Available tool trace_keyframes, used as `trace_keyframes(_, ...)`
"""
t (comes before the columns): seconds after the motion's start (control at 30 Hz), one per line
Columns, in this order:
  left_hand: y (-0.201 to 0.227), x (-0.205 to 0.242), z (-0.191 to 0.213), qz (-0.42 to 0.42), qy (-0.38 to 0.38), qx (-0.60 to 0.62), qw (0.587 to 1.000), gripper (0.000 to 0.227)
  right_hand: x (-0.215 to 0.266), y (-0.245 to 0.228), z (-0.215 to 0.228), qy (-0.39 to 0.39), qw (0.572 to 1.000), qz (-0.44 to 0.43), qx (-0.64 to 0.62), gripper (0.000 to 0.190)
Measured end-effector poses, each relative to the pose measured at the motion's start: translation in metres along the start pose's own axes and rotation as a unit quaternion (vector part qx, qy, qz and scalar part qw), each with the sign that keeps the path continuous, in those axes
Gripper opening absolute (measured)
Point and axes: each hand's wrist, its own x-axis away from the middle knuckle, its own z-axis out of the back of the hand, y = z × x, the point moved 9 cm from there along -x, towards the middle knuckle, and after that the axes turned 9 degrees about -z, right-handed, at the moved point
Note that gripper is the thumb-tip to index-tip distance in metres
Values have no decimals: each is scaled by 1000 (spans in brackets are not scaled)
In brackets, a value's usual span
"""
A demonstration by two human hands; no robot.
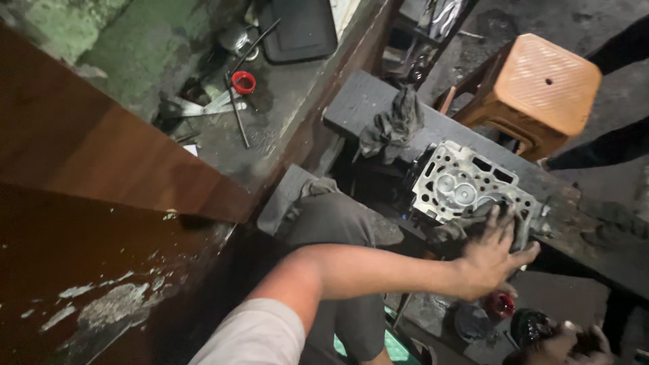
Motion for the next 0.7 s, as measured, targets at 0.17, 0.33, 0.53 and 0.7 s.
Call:
trace_keyframes(0.17,10,-13,2,35,-49,-108,992,71,-4,-14,-22,-36,999,-22,-3,38)
trace_keyframes(0.33,0,-20,-3,3,-52,-49,997,91,25,-69,-33,-75,993,-66,-62,36)
trace_keyframes(0.53,11,-7,14,-36,-72,-92,993,91,44,-95,-35,-99,971,-155,-153,34)
trace_keyframes(0.7,15,1,23,-18,-107,-73,991,108,52,-97,-30,-82,963,-164,-199,36)
